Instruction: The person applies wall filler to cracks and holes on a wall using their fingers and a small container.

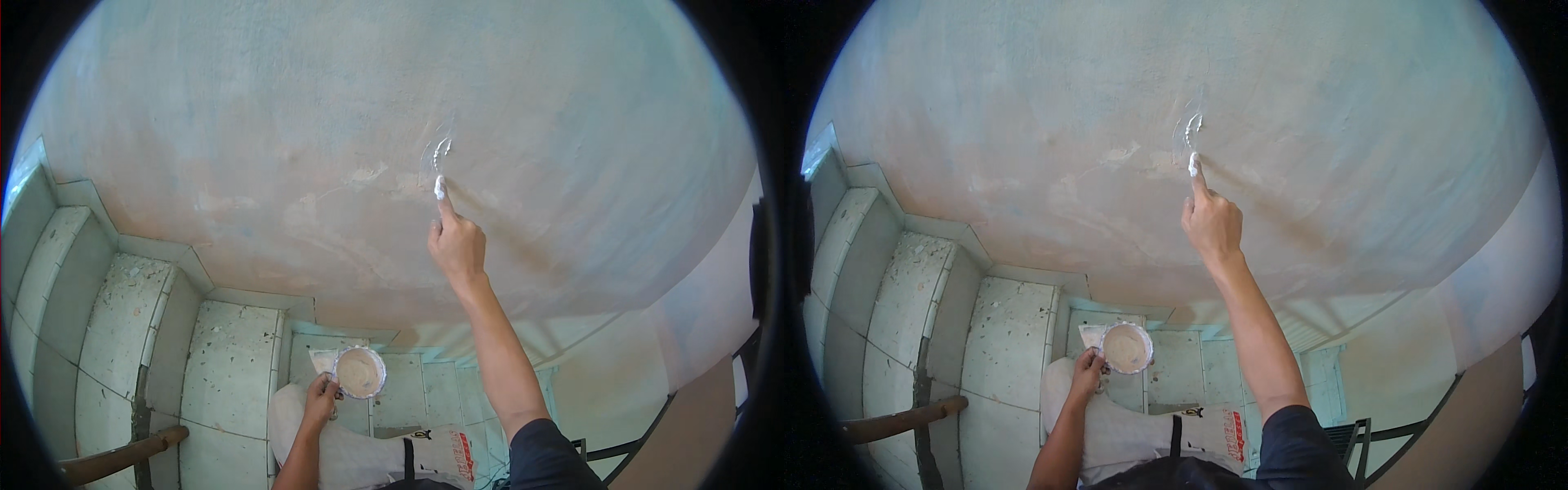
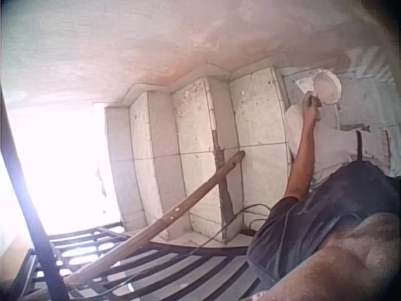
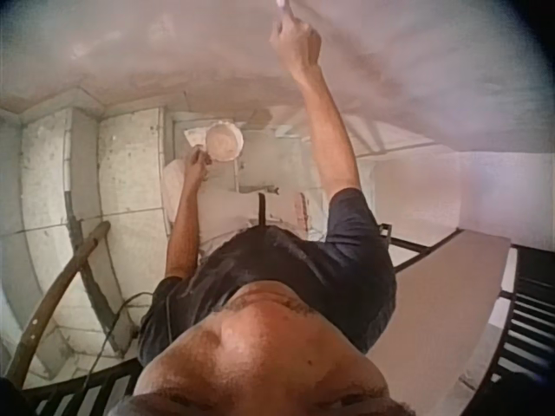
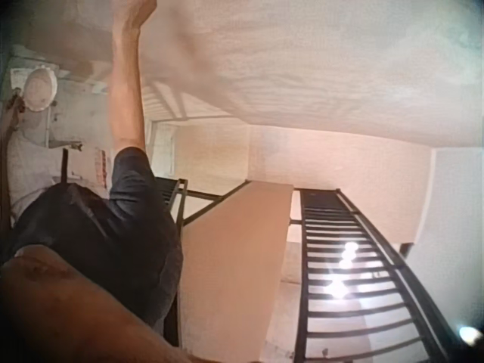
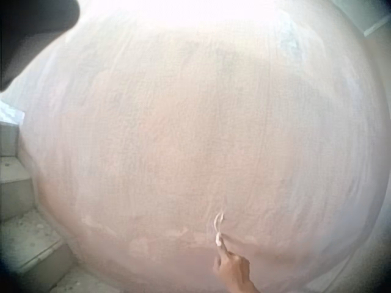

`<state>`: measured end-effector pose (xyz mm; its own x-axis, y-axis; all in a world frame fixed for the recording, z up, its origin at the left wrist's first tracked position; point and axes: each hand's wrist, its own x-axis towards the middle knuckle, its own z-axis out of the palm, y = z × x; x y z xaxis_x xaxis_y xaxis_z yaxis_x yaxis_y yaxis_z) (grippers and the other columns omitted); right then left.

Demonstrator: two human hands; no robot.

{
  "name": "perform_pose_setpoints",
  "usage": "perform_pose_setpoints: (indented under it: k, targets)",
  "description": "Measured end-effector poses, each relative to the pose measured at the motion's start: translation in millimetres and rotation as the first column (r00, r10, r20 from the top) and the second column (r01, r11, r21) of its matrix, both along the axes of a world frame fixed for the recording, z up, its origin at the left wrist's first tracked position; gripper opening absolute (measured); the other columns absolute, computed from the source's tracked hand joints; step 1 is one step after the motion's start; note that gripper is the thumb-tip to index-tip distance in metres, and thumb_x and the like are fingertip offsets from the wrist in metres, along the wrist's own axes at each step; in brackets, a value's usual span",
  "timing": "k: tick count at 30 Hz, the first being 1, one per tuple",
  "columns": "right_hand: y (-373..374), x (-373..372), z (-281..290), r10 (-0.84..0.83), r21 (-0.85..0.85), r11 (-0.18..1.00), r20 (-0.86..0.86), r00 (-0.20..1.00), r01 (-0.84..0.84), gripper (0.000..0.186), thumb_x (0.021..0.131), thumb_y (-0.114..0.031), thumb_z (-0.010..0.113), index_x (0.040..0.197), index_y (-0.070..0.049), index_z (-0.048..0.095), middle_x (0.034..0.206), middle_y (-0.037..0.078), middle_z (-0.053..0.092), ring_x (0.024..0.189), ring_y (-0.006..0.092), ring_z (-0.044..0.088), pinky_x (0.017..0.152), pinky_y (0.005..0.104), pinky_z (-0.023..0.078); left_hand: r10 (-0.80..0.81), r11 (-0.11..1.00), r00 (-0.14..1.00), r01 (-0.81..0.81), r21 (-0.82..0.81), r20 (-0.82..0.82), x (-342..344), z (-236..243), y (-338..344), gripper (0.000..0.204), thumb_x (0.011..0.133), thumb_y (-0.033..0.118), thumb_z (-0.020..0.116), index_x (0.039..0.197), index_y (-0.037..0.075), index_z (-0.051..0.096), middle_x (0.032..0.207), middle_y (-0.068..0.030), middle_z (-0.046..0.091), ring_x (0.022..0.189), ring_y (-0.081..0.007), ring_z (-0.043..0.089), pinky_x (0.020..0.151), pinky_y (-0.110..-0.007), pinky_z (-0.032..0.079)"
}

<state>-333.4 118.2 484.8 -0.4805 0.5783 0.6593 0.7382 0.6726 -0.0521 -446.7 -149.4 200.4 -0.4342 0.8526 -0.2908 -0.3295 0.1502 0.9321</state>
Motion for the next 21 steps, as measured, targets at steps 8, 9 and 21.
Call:
perform_pose_setpoints:
  k: [8, 9, 21]
  targets:
    - [32.6, -1.8, 35.1, 0.111, 0.129, 0.987, -0.128, 0.985, -0.094, 0.065, 0.074, -0.003, 0.053, 0.138, -0.01, 0.041, 0.053, 0.015, 0.053, 0.047, 0.0319, 0.055, 0.048, 0.042, 0.045, -0.031, 0.999, 0.999, 0.031, -0.026, -0.013, 0.9, -14.3, 3.0, 0.014, 0.093, 0.015, 0.052, 0.085, 0.004, 0.058, 0.07, 0.0003, 0.054, 0.063, -0.009, 0.052, 0.059, -0.024, 0.043]
    - [36.1, -2.1, 36.1, 0.18, 0.174, 0.972, -0.125, 0.976, -0.157, 0.065, 0.074, -0.001, 0.052, 0.138, -0.011, 0.042, 0.051, 0.016, 0.049, 0.046, 0.0319, 0.053, 0.048, 0.0421, 0.043, -0.032, 0.999, 0.999, 0.031, -0.041, -0.024, 0.3, -13.2, 4.2, 0.014, 0.093, 0.015, 0.052, 0.086, 0.004, 0.058, 0.07, 0.0002, 0.054, 0.063, -0.0088, 0.052, 0.06, -0.024, 0.043]
    - [28.0, 8.3, 15.3, 0.131, 0.189, 0.973, 0.012, 0.991, -0.131, 0.057, 0.074, -0.002, 0.055, 0.13, -0.009, 0.052, 0.061, 0.015, 0.056, 0.048, 0.0305, 0.055, 0.048, 0.0393, 0.046, -0.036, 0.999, 0.999, 0.036, -0.008, 0.012, -1.1, -15.5, 5.8, 0.014, 0.093, 0.017, 0.054, 0.087, 0.005, 0.058, 0.07, 0.0007, 0.054, 0.063, -0.0083, 0.052, 0.06, -0.024, 0.044]
